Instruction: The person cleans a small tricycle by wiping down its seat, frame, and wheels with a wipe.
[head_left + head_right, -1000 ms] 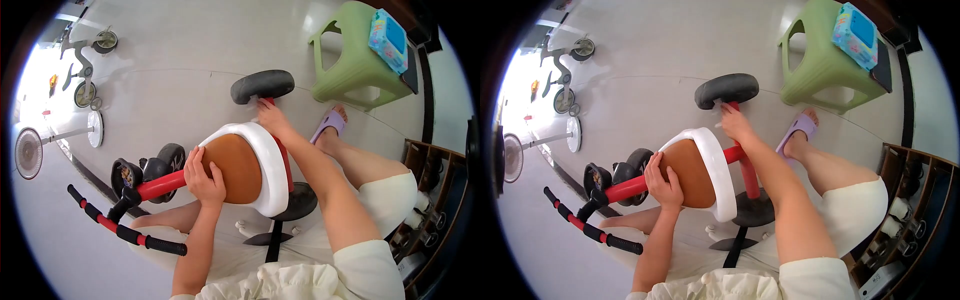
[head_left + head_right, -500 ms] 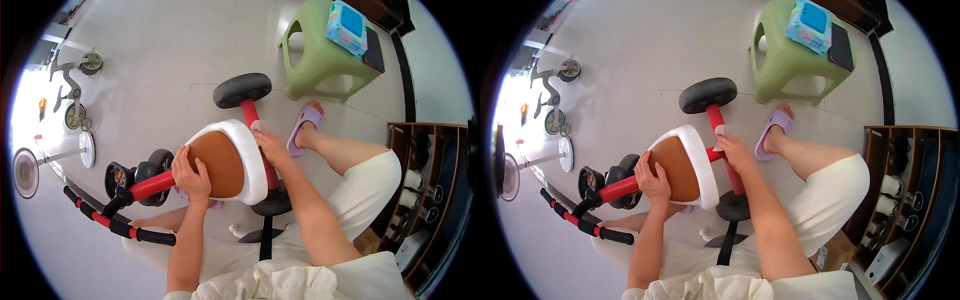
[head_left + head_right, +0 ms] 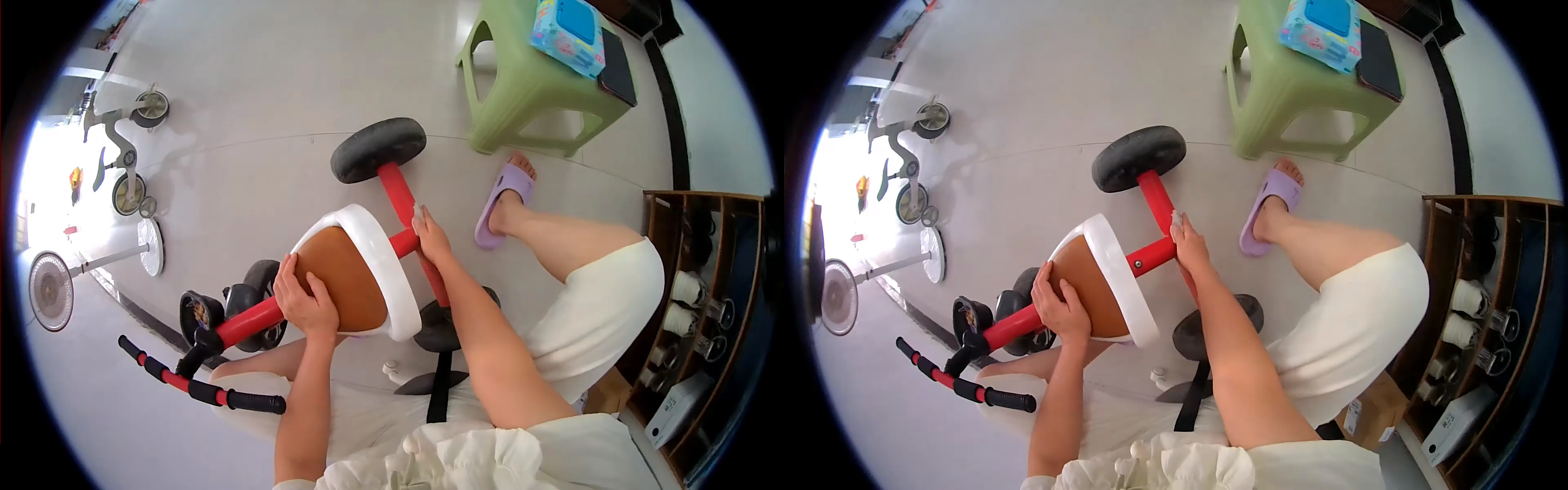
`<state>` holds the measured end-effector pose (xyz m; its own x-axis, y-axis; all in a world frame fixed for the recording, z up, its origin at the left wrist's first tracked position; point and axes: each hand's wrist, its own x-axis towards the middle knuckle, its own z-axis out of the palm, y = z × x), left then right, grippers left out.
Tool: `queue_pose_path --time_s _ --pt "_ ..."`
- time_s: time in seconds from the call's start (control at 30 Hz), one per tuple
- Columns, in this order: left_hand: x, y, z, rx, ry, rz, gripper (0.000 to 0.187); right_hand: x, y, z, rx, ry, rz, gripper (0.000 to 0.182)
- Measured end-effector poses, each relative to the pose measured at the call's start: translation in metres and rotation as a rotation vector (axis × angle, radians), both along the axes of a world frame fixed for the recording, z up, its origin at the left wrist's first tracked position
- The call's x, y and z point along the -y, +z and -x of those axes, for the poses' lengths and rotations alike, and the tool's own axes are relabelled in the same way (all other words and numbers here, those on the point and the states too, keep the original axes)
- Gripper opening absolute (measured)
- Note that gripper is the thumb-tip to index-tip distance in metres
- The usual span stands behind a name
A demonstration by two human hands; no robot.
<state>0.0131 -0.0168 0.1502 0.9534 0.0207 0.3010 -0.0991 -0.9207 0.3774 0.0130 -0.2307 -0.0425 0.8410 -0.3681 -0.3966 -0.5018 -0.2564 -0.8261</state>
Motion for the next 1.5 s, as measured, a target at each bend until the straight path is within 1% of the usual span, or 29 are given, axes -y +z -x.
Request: queue_pose_path --time_s 0.07,0.1,0.17,0.23,0.3,0.33,0.37,0.4,0.43,0.5,0.53,0.6,0.63,0.7,0.73,0.8,0.83,0.9,0.93,1.0,1.13,1.2,1.23,1.3,1.43,1.5 --pt "-0.004 -0.001 0.001 -0.008 0.002 -0.008 0.039 0.0 -0.014 -0.009 -0.005 -0.034 -0.115 0.05" --pt "-0.006 -0.002 0.002 -0.014 0.004 -0.017 0.039 0.002 -0.018 -0.019 -0.011 -0.033 -0.123 0.05" --pt "-0.006 -0.003 0.0 -0.013 0.024 -0.026 0.039 0.01 -0.017 -0.046 -0.212 0.201 -0.081 0.047" --pt "-0.006 -0.003 -0.001 -0.029 0.026 -0.027 0.039 -0.006 0.001 -0.076 -0.125 0.192 0.119 0.037" --pt "-0.008 -0.002 0.0 -0.039 0.028 -0.032 0.04 -0.018 0.014 -0.105 -0.161 0.327 0.225 0.033" --pt "-0.008 -0.003 0.0 -0.044 0.033 -0.037 0.04 -0.032 0.006 -0.117 -0.162 0.325 0.217 0.033" --pt "-0.008 -0.003 0.0 -0.05 0.037 -0.039 0.04 -0.049 -0.009 -0.128 -0.019 0.193 0.349 0.038" --pt "-0.008 -0.003 -0.001 -0.051 0.035 -0.042 0.04 -0.056 -0.007 -0.134 0.125 0.059 0.48 0.048" --pt "-0.008 -0.002 -0.001 -0.042 0.031 -0.042 0.039 -0.057 -0.006 -0.134 0.124 0.058 0.478 0.048" --pt "-0.008 -0.003 0.0 -0.034 0.026 -0.043 0.039 -0.058 -0.001 -0.131 0.051 0.245 0.637 0.063" --pt "-0.009 -0.003 0.0 -0.031 0.024 -0.042 0.039 -0.054 0.001 -0.126 0.051 0.245 0.636 0.063" --pt "-0.009 -0.003 -0.001 -0.028 0.018 -0.041 0.039 -0.038 0.006 -0.107 0.276 0.331 0.496 0.059" --pt "-0.009 -0.003 -0.001 -0.027 0.014 -0.034 0.039 -0.031 0.015 -0.098 0.275 0.331 0.497 0.059" --pt "-0.008 -0.002 0.001 -0.029 0.011 -0.019 0.04 -0.021 0.034 -0.077 0.127 0.358 0.313 0.058" --pt "-0.008 -0.003 0.0 -0.015 0.004 -0.021 0.039 -0.019 0.033 -0.066 0.129 0.359 0.318 0.058" --pt "-0.009 -0.003 0.0 0.001 -0.003 -0.02 0.039 -0.018 0.032 -0.044 0.023 0.307 0.326 0.054" --pt "-0.009 -0.003 0.0 0.003 -0.002 -0.021 0.039 -0.02 0.029 -0.032 0.024 0.306 0.333 0.054" --pt "-0.009 -0.004 0.001 0.006 -0.002 -0.015 0.039 -0.022 0.027 -0.008 -0.015 0.184 0.322 0.051" --pt "-0.009 -0.004 0.001 0.002 0.003 -0.02 0.039 -0.022 0.031 0.001 -0.012 0.182 0.327 0.051" --pt "-0.01 -0.005 0.0 0.001 0.008 -0.025 0.039 -0.021 0.035 0.012 -0.336 0.094 0.122 0.049" --pt "-0.01 -0.006 0.0 0.006 0.008 -0.02 0.039 -0.021 0.021 0.002 -0.286 0.073 0.16 0.048" --pt "-0.011 -0.005 0.001 0.006 0.009 -0.02 0.039 -0.015 0.019 -0.025 -0.301 0.087 0.072 0.049" --pt "-0.011 -0.005 0.0 0.006 0.011 -0.018 0.039 -0.014 0.017 -0.034 -0.303 0.088 0.069 0.049" --pt "-0.009 -0.005 0.001 0.003 0.014 -0.018 0.038 -0.013 0.016 -0.046 -0.011 0.072 0.086 0.049" --pt "-0.01 -0.006 0.001 0.011 0.013 -0.022 0.038 0.002 0.006 -0.039 -0.032 0.119 0.046 0.044" --pt "-0.009 -0.006 0.001 0.015 0.003 -0.018 0.038 0.009 0.004 -0.028 -0.069 0.193 0.053 0.041"
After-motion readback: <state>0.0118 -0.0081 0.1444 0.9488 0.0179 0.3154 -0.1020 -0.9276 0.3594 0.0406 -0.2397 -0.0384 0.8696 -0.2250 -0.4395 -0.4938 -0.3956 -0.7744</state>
